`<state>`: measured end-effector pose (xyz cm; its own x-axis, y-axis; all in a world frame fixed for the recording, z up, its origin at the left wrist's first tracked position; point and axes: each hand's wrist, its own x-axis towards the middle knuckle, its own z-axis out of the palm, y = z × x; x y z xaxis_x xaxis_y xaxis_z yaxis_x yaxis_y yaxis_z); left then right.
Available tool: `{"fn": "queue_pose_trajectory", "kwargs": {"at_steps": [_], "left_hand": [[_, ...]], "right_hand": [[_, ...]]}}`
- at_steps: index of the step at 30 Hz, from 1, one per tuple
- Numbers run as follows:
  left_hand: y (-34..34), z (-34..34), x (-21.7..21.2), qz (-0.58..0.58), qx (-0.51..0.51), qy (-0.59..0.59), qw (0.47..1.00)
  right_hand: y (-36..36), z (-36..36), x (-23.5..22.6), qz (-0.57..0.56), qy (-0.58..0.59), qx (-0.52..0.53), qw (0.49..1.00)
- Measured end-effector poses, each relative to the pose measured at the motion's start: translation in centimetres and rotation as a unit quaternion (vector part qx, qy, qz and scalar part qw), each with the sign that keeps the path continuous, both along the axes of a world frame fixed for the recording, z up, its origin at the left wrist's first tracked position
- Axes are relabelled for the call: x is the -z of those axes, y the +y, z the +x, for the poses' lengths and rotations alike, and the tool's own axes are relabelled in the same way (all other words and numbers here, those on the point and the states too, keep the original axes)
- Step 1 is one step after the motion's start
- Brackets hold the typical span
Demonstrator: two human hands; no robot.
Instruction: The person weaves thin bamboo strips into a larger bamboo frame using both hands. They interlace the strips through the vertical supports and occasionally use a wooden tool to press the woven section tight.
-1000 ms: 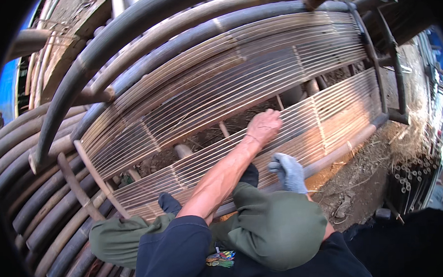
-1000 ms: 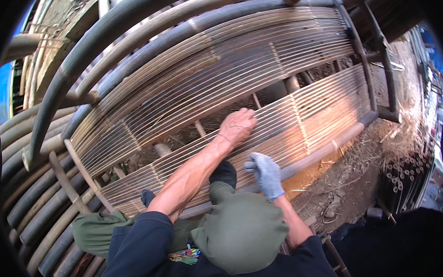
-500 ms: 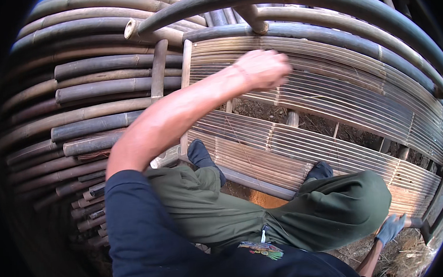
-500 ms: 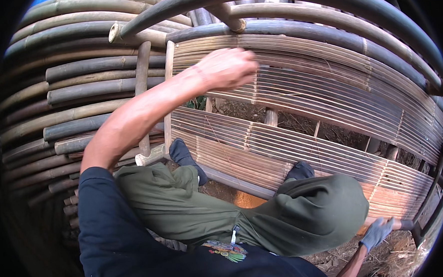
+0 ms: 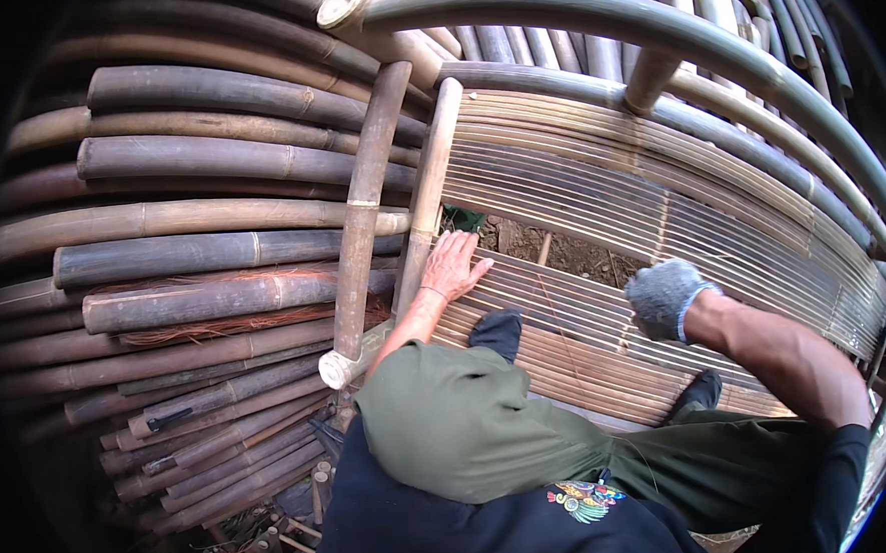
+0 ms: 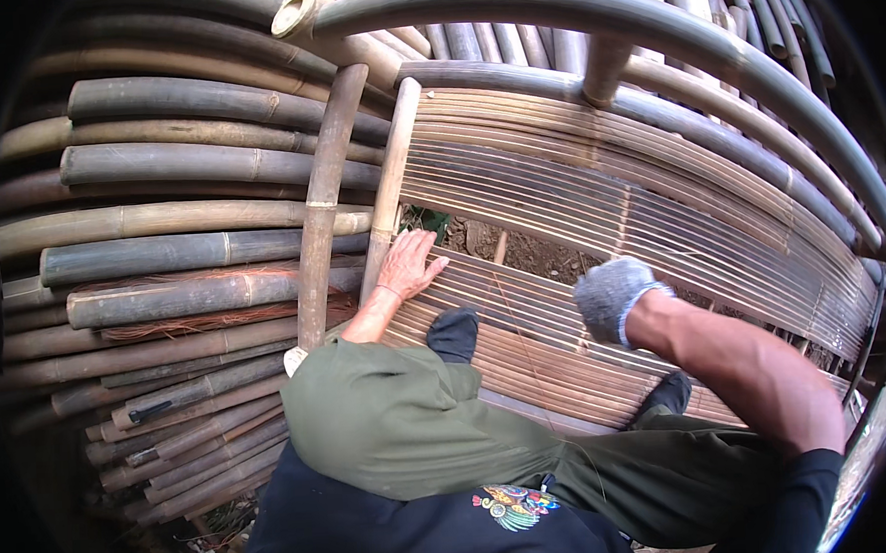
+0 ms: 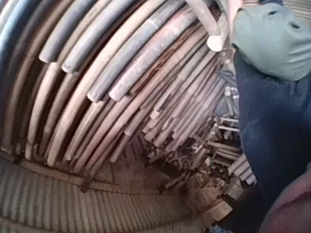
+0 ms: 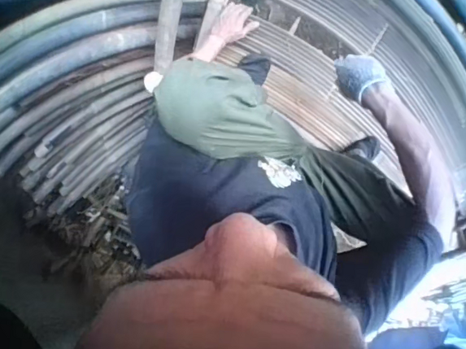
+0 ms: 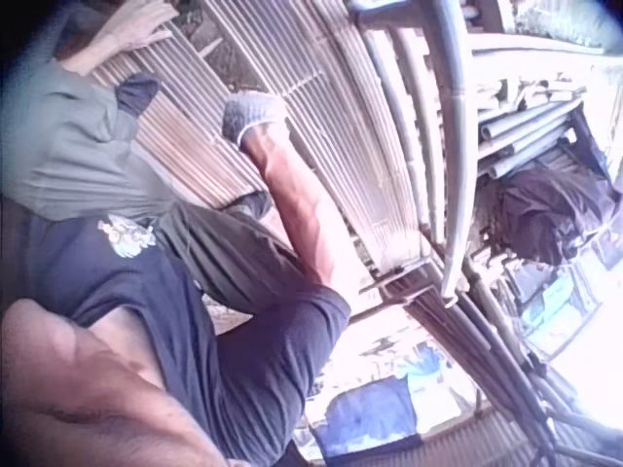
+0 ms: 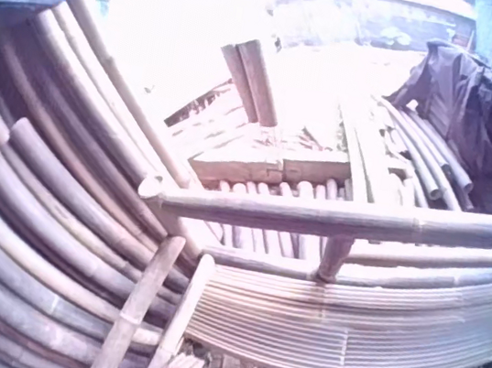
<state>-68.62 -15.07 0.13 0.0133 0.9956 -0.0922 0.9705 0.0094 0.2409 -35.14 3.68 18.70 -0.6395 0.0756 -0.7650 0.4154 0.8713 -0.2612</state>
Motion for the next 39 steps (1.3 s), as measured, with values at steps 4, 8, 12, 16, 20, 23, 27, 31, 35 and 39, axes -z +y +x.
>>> {"fn": "queue_pose_trajectory", "kwargs": {"at_steps": [4, 8, 12, 16, 20, 23, 27, 31, 35, 39], "left_hand": [[1.1, 1.4, 1.3, 0.091, -0.044, -0.06, 0.993], [1.2, -0.2, 1.3, 0.056, -0.002, -0.096, 0.994], [0.7, -1.1, -0.4, -0.026, 0.057, -0.079, 0.995], [2.2, 0.9, -0.9, -0.014, 0.177, -0.181, 0.967], [3.5, 4.2, -1.0, 0.004, 0.2, -0.29, 0.936], [4.0, 6.0, -0.6, 0.024, 0.229, -0.308, 0.923], [4.0, 7.5, -0.2, 0.056, 0.259, -0.341, 0.902], [3.6, 8.0, -1.1, 0.062, 0.284, -0.369, 0.883], [3.6, 10.3, -1.8, 0.067, 0.238, -0.462, 0.852], [3.0, 10.0, -2.4, 0.038, 0.211, -0.476, 0.853]], "right_hand": [[-2.2, -6.0, 4.7, -0.04, -0.085, 0.064, 0.994], [-5.8, -6.0, 9.3, -0.03, -0.033, 0.245, 0.969], [-11.2, -6.8, 11.1, 0.078, 0.107, 0.392, 0.91], [-14.2, -9.3, 12.9, 0.204, 0.108, 0.386, 0.893], [-14.8, -11.2, 14.5, 0.236, 0.097, 0.389, 0.885], [-14.2, -11.3, 14.7, 0.148, 0.1, 0.546, 0.818], [-13.2, -7.5, 15.0, -0.079, 0.256, 0.423, 0.866], [-9.5, -5.8, 5.1, -0.266, -0.066, 0.664, 0.696], [-9.1, 0.4, 2.5, -0.247, 0.274, 0.744, 0.556], [-8.6, -2.5, -0.2, -0.397, 0.445, 0.761, 0.255]]}}
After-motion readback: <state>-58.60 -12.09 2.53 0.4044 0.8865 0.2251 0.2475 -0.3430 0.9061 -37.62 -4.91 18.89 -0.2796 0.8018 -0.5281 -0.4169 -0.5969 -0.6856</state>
